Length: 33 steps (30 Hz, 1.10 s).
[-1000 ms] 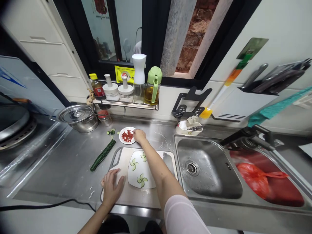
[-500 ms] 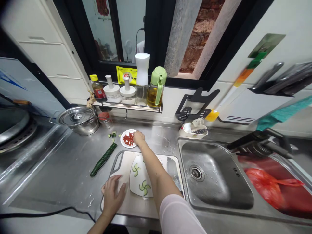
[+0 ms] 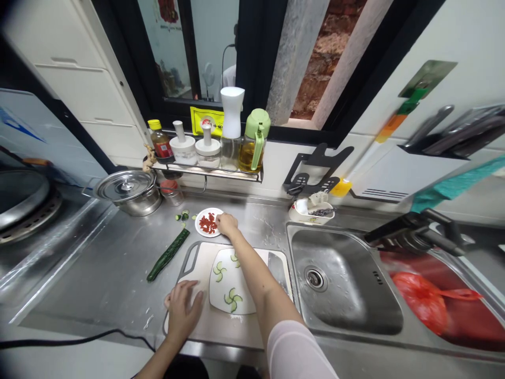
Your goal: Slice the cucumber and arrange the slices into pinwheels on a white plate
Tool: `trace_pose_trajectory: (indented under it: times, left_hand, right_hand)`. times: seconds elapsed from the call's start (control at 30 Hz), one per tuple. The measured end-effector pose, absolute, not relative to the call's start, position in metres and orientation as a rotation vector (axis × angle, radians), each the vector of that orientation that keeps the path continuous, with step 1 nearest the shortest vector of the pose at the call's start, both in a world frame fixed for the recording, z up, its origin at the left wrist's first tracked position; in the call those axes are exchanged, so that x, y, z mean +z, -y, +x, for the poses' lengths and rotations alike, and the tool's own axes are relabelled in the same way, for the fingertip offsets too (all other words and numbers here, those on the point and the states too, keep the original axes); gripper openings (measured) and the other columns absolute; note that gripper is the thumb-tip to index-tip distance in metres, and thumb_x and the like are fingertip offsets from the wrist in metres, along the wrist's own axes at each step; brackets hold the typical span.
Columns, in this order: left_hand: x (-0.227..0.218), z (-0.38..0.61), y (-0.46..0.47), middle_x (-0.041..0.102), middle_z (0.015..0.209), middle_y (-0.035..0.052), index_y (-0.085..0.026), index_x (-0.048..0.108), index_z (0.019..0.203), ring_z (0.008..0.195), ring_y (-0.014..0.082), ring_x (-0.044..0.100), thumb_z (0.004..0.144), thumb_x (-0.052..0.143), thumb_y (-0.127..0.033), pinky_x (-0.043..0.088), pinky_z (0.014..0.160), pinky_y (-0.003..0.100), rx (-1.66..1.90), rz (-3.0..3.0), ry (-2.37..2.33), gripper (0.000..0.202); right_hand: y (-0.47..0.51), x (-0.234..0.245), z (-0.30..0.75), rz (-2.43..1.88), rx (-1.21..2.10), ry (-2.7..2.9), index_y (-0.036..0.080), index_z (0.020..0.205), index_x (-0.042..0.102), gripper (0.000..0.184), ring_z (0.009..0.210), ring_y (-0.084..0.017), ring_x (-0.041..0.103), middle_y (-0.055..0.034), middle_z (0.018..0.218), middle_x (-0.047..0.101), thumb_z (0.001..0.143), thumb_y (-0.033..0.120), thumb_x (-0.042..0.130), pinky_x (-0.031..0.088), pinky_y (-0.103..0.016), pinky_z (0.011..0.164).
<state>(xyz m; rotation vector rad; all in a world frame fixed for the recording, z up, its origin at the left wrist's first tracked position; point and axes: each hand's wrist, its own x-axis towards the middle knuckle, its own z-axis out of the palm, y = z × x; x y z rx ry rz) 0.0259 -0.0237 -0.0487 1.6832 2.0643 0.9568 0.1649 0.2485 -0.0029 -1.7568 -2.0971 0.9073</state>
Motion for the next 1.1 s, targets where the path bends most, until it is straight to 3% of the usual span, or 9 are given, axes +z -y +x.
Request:
trace_pose_trajectory:
  times: [0.2, 0.37, 0.53, 0.67, 0.83, 0.93, 1.1]
  left_hand:
    - [-0.053, 0.022, 0.023, 0.064, 0.106, 0.0091, -0.026, 0.068, 0.102, 0.104, 0.0288, 0.058, 0.083, 0.055, -0.041, 0.033, 0.094, 0.049, 0.956, 1.7, -2.049, 0.027]
    - [-0.052, 0.023, 0.025, 0.065, 0.106, 0.009, -0.025, 0.067, 0.101, 0.104, 0.0279, 0.058, 0.085, 0.053, -0.042, 0.034, 0.096, 0.05, 1.023, 1.591, -2.034, 0.028]
    - [-0.04, 0.034, -0.021, 0.068, 0.094, 0.0078, -0.02, 0.064, 0.109, 0.085, 0.0203, 0.063, 0.088, 0.049, -0.045, 0.049, 0.078, 0.035, 1.272, 1.266, -1.884, 0.036]
    - [-0.02, 0.044, -0.106, 0.068, 0.092, 0.0069, -0.016, 0.062, 0.116, 0.079, 0.0149, 0.063, 0.086, 0.052, -0.04, 0.05, 0.075, 0.027, 1.486, 1.095, -1.761, 0.039]
    - [-0.014, 0.049, -0.183, 0.068, 0.075, 0.0043, -0.014, 0.069, 0.096, 0.064, 0.0138, 0.062, 0.074, 0.064, -0.024, 0.051, 0.066, 0.026, 1.382, 1.061, -1.532, 0.025]
    - [-0.025, 0.048, -0.194, 0.065, 0.065, 0.0025, -0.014, 0.068, 0.081, 0.059, 0.0138, 0.061, 0.071, 0.066, -0.025, 0.051, 0.062, 0.026, 1.377, 0.997, -1.542, 0.015]
    - [-0.048, 0.043, -0.196, 0.066, 0.063, 0.0025, -0.014, 0.067, 0.076, 0.06, 0.0139, 0.063, 0.067, 0.07, -0.029, 0.052, 0.066, 0.028, 1.394, 0.851, -1.507, 0.018]
  right_hand:
    - [-0.247, -0.003, 0.159, -1.666, 1.103, 1.86, 0.019, 0.07, 0.065, 0.009, 0.072, -0.012, 0.056, 0.0008, 0.071, 0.065, 0.073, 0.019, 0.056, 0.04, -0.02, 0.067]
    - [-0.244, -0.006, 0.156, -1.574, 1.309, 1.627, 0.017, 0.067, 0.058, 0.011, 0.054, -0.009, 0.048, 0.0028, 0.058, 0.057, 0.074, 0.023, 0.054, 0.039, -0.018, 0.055]
    - [-0.24, -0.008, 0.166, -1.532, 1.453, 1.481, 0.017, 0.065, 0.055, 0.013, 0.04, -0.005, 0.032, 0.0057, 0.05, 0.052, 0.072, 0.027, 0.06, 0.027, -0.018, 0.041]
    - [-0.237, -0.005, 0.171, -1.476, 1.509, 1.432, 0.017, 0.065, 0.056, 0.015, 0.041, -0.005, 0.032, 0.0063, 0.049, 0.05, 0.071, 0.029, 0.062, 0.027, -0.018, 0.043]
    - [-0.234, -0.002, 0.17, -1.378, 1.52, 1.437, 0.017, 0.065, 0.056, 0.014, 0.05, -0.007, 0.043, 0.0054, 0.053, 0.052, 0.07, 0.029, 0.063, 0.034, -0.019, 0.052]
    - [-0.235, -0.005, 0.168, -1.337, 1.511, 1.452, 0.017, 0.063, 0.055, 0.012, 0.054, -0.007, 0.045, 0.0054, 0.055, 0.053, 0.068, 0.025, 0.063, 0.036, -0.019, 0.056]
    - [-0.237, -0.012, 0.166, -1.28, 1.545, 1.498, 0.017, 0.063, 0.055, 0.008, 0.056, -0.008, 0.047, 0.0049, 0.056, 0.055, 0.066, 0.021, 0.061, 0.037, -0.019, 0.058]
